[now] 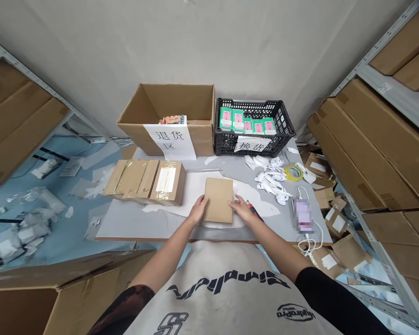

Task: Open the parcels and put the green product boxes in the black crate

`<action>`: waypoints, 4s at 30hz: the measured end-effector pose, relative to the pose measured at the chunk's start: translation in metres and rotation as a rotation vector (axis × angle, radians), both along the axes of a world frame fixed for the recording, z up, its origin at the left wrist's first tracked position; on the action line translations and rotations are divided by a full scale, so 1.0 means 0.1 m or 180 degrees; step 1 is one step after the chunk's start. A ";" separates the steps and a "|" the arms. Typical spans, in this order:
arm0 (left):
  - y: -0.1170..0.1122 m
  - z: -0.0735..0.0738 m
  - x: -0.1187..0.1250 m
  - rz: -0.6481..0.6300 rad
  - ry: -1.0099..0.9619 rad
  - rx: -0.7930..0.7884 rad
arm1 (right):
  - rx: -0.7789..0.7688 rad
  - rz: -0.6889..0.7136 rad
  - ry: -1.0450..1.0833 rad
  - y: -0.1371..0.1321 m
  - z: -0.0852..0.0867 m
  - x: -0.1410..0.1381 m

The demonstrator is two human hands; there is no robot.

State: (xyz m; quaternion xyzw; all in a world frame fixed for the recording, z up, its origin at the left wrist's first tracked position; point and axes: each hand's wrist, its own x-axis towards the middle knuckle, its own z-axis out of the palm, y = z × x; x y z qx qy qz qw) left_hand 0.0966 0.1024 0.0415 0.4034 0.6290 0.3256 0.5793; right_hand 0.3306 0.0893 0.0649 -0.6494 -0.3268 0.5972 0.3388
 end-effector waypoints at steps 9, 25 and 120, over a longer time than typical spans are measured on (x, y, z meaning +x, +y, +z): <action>-0.04 0.04 -0.03 -0.0155 -0.0140 0.0271 | 0.0327 0.0164 0.0436 -0.10 0.18 -0.04; -0.24 0.05 0.33 -0.0085 -0.0713 -0.0006 | 0.1379 0.0308 -0.0627 -0.39 0.20 -0.07; -0.05 0.35 0.24 -0.2151 0.2126 0.2904 | 0.1247 0.3177 -0.4177 0.13 0.89 -0.21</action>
